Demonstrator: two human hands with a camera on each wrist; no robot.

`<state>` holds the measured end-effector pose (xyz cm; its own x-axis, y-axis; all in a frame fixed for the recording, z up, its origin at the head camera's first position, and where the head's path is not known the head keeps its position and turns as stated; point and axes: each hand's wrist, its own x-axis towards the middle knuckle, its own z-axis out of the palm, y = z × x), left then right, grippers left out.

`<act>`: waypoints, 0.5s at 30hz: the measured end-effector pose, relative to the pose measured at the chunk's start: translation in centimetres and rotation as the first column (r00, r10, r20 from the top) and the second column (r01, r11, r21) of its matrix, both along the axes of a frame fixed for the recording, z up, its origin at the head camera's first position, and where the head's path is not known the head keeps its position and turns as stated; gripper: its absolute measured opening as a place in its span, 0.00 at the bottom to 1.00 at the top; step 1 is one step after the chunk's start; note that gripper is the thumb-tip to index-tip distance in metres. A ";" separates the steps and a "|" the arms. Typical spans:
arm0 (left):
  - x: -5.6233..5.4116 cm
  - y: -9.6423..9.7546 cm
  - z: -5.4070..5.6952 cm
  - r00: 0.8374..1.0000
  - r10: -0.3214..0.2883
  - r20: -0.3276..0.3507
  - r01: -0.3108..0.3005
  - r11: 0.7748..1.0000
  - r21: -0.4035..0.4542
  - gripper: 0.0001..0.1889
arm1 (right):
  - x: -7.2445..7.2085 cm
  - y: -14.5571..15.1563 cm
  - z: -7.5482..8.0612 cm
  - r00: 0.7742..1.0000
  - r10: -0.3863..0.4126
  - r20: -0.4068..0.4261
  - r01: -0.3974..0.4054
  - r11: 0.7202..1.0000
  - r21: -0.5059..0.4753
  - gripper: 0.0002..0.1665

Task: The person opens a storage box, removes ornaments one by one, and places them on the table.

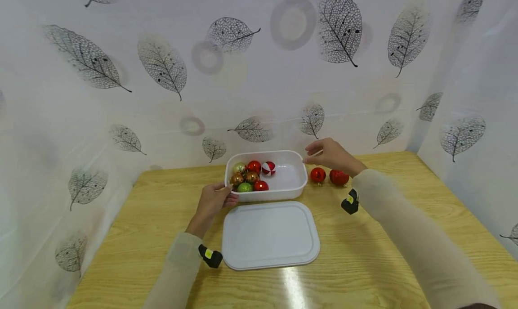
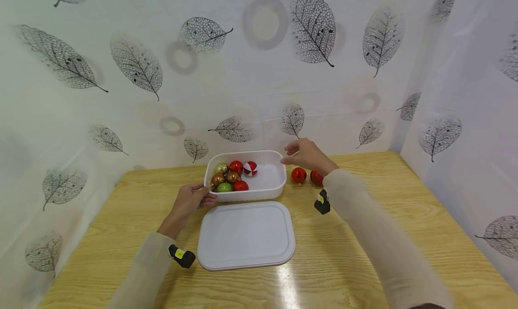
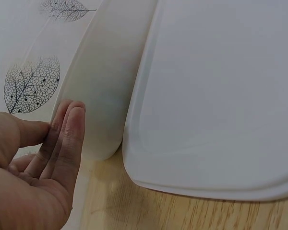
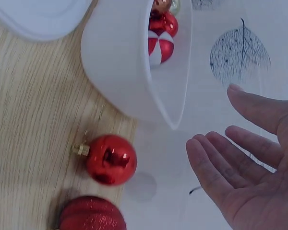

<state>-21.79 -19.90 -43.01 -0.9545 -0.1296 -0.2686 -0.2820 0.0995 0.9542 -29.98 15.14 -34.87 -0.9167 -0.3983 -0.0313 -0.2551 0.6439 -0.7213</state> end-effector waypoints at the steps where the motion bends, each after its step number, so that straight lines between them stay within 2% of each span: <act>1: 0.0 0.0 0.0 1.000 0.000 -0.001 0.000 1.000 0.000 0.23 | -0.1 -0.5 -0.1 1.000 0.011 -0.005 -0.011 1.000 0.001 0.31; 11: 0.0 0.0 -0.1 1.000 0.004 -0.012 -0.004 1.000 0.013 0.21 | -0.1 -4.6 -1.0 0.995 0.098 -0.018 -0.098 0.995 0.002 0.28; 15: -0.1 0.1 -0.2 1.000 0.013 -0.013 -0.013 1.000 0.019 0.21 | 0.0 -5.7 -1.6 0.993 0.117 0.018 -0.116 0.993 -0.024 0.28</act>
<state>-21.87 -19.83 -43.23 -0.9562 -0.1370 -0.2587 -0.2707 0.0777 0.9595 -29.96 9.43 -36.44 -0.8634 -0.5032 -0.0378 -0.3135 0.5936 -0.7412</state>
